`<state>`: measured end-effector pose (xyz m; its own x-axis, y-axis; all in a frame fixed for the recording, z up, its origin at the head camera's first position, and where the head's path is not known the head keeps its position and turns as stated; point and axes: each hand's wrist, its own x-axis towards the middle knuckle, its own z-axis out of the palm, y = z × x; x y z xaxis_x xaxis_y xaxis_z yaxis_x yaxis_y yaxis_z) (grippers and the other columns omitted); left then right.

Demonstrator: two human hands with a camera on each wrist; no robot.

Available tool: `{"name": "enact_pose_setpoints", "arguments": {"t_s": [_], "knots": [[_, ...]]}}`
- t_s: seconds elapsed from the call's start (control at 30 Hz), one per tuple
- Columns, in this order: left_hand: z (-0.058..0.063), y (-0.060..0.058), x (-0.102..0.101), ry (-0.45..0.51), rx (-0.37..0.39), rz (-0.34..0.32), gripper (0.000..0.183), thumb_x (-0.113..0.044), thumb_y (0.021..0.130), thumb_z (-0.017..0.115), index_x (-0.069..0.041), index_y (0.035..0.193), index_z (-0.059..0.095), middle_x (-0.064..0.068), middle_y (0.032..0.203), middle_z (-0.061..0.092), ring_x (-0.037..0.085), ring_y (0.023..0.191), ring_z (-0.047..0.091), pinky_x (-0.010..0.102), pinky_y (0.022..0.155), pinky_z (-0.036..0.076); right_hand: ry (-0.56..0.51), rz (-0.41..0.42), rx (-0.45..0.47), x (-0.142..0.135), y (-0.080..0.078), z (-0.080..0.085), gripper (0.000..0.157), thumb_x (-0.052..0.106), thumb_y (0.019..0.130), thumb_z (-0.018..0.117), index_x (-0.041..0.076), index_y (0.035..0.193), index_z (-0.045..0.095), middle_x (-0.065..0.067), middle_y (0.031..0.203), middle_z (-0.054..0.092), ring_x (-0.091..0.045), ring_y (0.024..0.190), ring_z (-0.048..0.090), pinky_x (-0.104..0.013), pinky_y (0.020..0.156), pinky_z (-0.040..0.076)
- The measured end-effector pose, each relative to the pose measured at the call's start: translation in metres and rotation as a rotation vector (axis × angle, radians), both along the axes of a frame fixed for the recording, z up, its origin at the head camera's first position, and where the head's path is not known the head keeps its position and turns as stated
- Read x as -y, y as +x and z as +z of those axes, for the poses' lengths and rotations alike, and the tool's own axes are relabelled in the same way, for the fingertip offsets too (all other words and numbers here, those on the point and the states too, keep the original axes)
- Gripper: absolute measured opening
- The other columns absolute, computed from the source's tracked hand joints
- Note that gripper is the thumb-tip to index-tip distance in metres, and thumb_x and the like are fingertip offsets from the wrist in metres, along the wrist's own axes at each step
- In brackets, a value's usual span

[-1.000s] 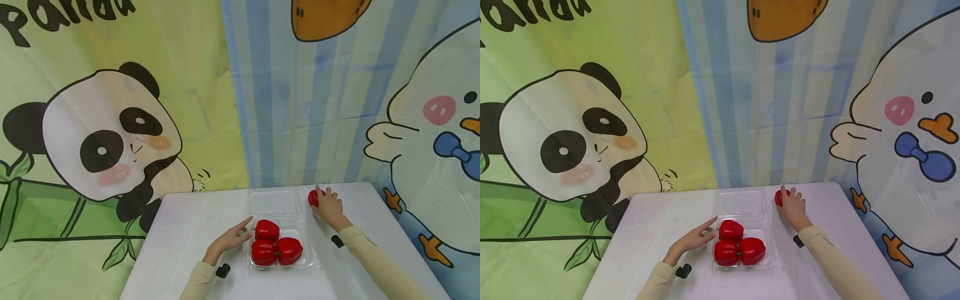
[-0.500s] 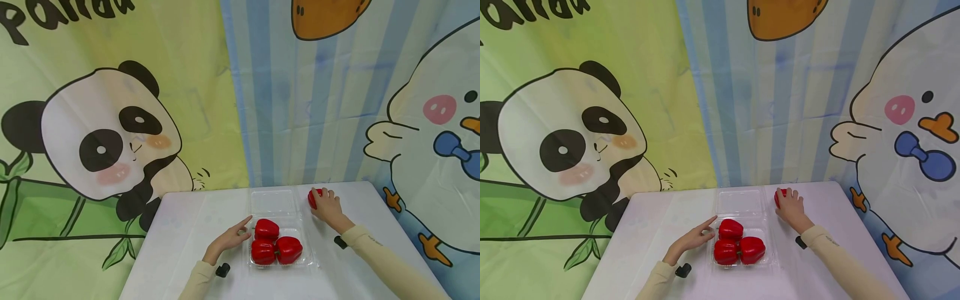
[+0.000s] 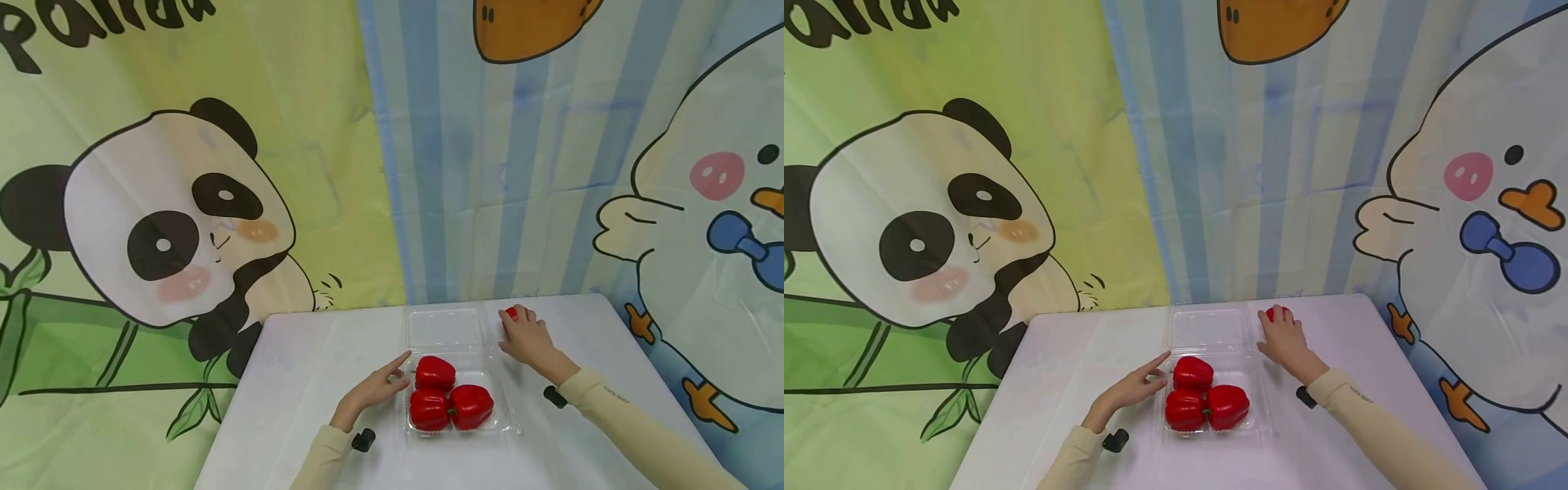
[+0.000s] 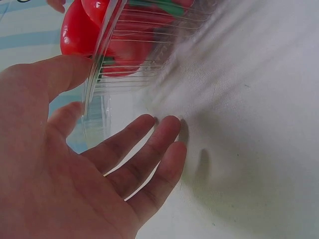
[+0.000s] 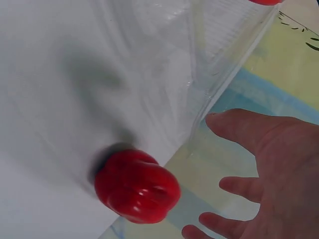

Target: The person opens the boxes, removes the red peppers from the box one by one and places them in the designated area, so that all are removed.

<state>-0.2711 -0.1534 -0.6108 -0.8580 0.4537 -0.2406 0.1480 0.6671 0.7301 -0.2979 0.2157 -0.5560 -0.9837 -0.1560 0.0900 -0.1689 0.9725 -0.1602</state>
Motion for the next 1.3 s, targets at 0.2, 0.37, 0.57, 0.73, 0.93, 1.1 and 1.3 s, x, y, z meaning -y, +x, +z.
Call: {"name": "enact_pose_setpoints", "arguments": {"t_s": [0.2, 0.37, 0.57, 0.73, 0.93, 1.1, 1.3], "knots": [[-0.001, 0.000, 0.000, 0.008, 0.006, 0.001, 0.064, -0.037, 0.102, 0.056, -0.031, 0.159, 0.028, 0.014, 0.134, 0.061, 0.028, 0.109, 0.064, 0.057, 0.099, 0.051, -0.044, 0.053, 0.041, 0.002, 0.004, 0.011, 0.070, 0.025, 0.081, 0.083, 0.004, 0.139, 0.051, -0.031, 0.138, 0.044, -0.053, 0.125, 0.042, -0.070, 0.096, 0.046], [0.000, -0.001, 0.000, 0.009, 0.000, -0.006, 0.065, -0.036, 0.101, 0.056, -0.031, 0.159, 0.028, 0.014, 0.134, 0.061, 0.027, 0.106, 0.064, 0.057, 0.097, 0.052, -0.067, 0.109, 0.064, 0.002, 0.008, 0.020, 0.071, 0.024, 0.081, 0.083, 0.004, 0.141, 0.051, -0.030, 0.139, 0.044, -0.052, 0.126, 0.042, -0.070, 0.096, 0.046], [0.001, -0.001, 0.000, 0.015, 0.004, -0.005, 0.064, -0.038, 0.101, 0.056, -0.035, 0.159, 0.028, 0.015, 0.135, 0.059, 0.025, 0.104, 0.062, 0.057, 0.097, 0.052, -0.127, 0.199, 0.045, 0.001, 0.013, 0.029, 0.074, 0.022, 0.081, 0.084, 0.007, 0.145, 0.049, -0.031, 0.145, 0.043, -0.052, 0.127, 0.045, -0.070, 0.098, 0.046], [0.000, -0.001, 0.000, 0.010, 0.006, 0.001, 0.065, -0.038, 0.101, 0.056, -0.033, 0.159, 0.028, 0.015, 0.136, 0.058, 0.025, 0.105, 0.061, 0.057, 0.098, 0.051, -0.138, 0.288, 0.049, 0.002, 0.016, 0.036, 0.077, 0.023, 0.080, 0.085, 0.009, 0.147, 0.048, -0.028, 0.146, 0.044, -0.049, 0.128, 0.048, -0.066, 0.095, 0.050], [0.000, 0.000, -0.001, 0.019, 0.015, 0.012, 0.065, -0.038, 0.101, 0.057, -0.033, 0.159, 0.028, 0.017, 0.140, 0.056, 0.029, 0.110, 0.061, 0.060, 0.099, 0.050, -0.131, 0.358, 0.079, 0.004, 0.019, 0.039, 0.080, 0.023, 0.081, 0.084, 0.014, 0.149, 0.045, -0.024, 0.148, 0.045, -0.046, 0.130, 0.049, -0.061, 0.094, 0.053], [0.001, 0.001, -0.001, 0.017, 0.013, 0.012, 0.065, -0.039, 0.101, 0.057, -0.034, 0.159, 0.029, 0.017, 0.140, 0.056, 0.029, 0.109, 0.062, 0.059, 0.100, 0.050, -0.148, 0.435, 0.099, 0.005, 0.022, 0.046, 0.079, 0.022, 0.082, 0.083, 0.014, 0.150, 0.043, -0.020, 0.143, 0.051, -0.039, 0.125, 0.056, -0.051, 0.090, 0.058], [0.003, 0.001, -0.001, 0.011, 0.009, 0.011, 0.065, -0.039, 0.101, 0.056, -0.033, 0.159, 0.029, 0.017, 0.139, 0.057, 0.028, 0.108, 0.062, 0.058, 0.099, 0.051, -0.165, 0.494, 0.179, 0.008, 0.027, 0.060, 0.078, 0.026, 0.083, 0.082, 0.019, 0.150, 0.044, -0.013, 0.142, 0.054, -0.032, 0.124, 0.058, -0.043, 0.086, 0.061]]}}
